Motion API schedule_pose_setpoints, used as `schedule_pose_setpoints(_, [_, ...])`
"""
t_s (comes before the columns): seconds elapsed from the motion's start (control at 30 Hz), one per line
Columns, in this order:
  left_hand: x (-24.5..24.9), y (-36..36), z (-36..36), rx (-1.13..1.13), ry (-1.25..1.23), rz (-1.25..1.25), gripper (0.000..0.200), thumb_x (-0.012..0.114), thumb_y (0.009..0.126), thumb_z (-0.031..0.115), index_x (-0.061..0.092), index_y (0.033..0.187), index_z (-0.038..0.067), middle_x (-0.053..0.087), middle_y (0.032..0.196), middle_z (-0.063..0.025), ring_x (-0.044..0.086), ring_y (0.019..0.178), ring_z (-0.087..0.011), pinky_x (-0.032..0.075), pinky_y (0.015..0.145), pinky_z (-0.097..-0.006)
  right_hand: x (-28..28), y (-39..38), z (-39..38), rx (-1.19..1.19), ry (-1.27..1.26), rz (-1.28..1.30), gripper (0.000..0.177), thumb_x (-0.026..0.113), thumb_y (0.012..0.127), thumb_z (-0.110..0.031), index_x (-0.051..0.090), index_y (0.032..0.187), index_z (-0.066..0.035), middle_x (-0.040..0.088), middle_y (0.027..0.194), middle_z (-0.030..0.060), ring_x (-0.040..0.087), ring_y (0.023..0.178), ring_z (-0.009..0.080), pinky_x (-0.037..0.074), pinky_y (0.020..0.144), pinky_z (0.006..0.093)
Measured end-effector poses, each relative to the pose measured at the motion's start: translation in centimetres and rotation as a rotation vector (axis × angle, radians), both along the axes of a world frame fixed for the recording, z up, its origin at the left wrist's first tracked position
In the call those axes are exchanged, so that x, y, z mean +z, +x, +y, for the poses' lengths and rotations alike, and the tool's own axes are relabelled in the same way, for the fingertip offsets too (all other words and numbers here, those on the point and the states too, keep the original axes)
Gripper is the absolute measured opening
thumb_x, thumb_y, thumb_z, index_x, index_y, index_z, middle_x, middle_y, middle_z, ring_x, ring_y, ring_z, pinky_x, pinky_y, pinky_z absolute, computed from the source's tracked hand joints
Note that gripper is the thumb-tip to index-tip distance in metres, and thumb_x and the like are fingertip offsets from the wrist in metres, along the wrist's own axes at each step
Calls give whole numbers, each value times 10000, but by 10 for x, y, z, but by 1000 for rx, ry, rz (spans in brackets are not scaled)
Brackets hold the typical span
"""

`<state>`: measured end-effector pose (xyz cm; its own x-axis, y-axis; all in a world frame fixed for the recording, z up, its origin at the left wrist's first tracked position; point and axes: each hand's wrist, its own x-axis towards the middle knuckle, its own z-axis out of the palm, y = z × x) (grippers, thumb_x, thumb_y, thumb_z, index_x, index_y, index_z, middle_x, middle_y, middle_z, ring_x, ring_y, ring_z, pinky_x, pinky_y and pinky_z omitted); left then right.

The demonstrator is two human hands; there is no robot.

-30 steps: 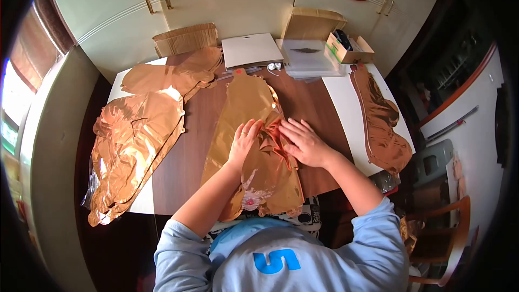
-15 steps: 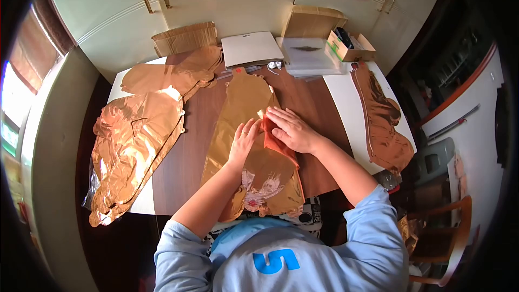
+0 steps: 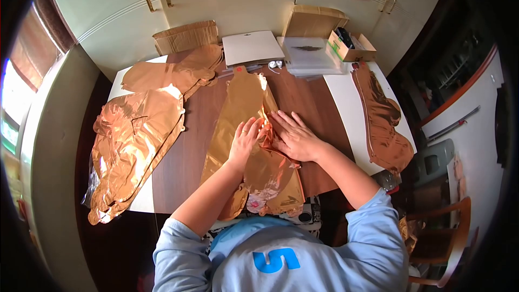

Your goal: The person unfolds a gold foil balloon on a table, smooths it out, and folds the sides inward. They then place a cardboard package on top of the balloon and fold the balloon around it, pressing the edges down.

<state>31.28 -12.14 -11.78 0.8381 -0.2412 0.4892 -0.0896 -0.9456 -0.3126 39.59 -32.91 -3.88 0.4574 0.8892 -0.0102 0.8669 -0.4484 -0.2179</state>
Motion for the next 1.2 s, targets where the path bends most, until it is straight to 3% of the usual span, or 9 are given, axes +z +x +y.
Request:
schedule_pose_setpoints(0.23, [-1,3,2,-59,-84,-16,518,529,870,181,481,1384,226,443,1496,42,425,1381,-170,336,1163,-382,-4,5,-3,12,39,-18,800,326,1017,-607,323,1521,14,202,1632,204,131,1531,328,94,1231,520])
schedule_pose_setpoints(0.33, [5,4,6,-99,-88,28,566,546,864,178,466,1424,195,427,1512,-4,424,1384,-202,340,1159,-391,-2,3,-3,10,30,-25,800,328,1016,-607,315,1526,9,198,1632,205,133,1529,333,94,1231,522])
schedule_pose_setpoints(0.43, [28,-7,9,-180,-189,216,630,549,850,110,435,1469,115,386,1539,-79,401,1401,-262,337,1160,-405,-2,3,-3,7,32,-23,804,330,1014,-610,302,1532,5,196,1632,206,139,1527,339,93,1230,524])
schedule_pose_setpoints(0.53, [54,-13,18,-369,-502,301,703,535,805,38,394,1494,34,345,1556,-139,358,1425,-306,316,1170,-412,-2,2,-3,-8,24,-26,807,339,1014,-606,281,1541,2,187,1635,203,141,1527,339,87,1232,522])
schedule_pose_setpoints(0.63, [58,-13,24,-319,-453,404,729,531,763,-11,399,1480,1,337,1559,-149,326,1442,-318,303,1177,-412,-1,3,-3,-34,26,-4,812,348,1013,-602,245,1556,-7,169,1643,194,132,1530,331,78,1234,517])
schedule_pose_setpoints(0.8, [64,-15,22,-296,-368,408,761,558,735,-14,403,1480,16,355,1543,-142,327,1443,-308,294,1188,-406,-3,8,-5,-39,29,-28,834,338,1012,-609,196,1571,-7,158,1650,179,119,1534,321,66,1236,510])
schedule_pose_setpoints(1.13, [51,-9,25,-368,-443,320,738,537,772,-2,402,1491,94,396,1513,-130,359,1424,-304,300,1187,-416,0,11,-7,-7,-13,-46,850,310,1002,-642,313,1522,30,207,1621,232,119,1532,340,69,1229,531])
schedule_pose_setpoints(1.2, [53,-10,24,-394,-494,299,587,522,835,46,471,1419,40,433,1474,-164,397,1394,-330,318,1165,-432,-4,12,-8,2,-10,-68,845,308,1005,-638,329,1513,37,209,1621,231,124,1530,343,73,1227,535])
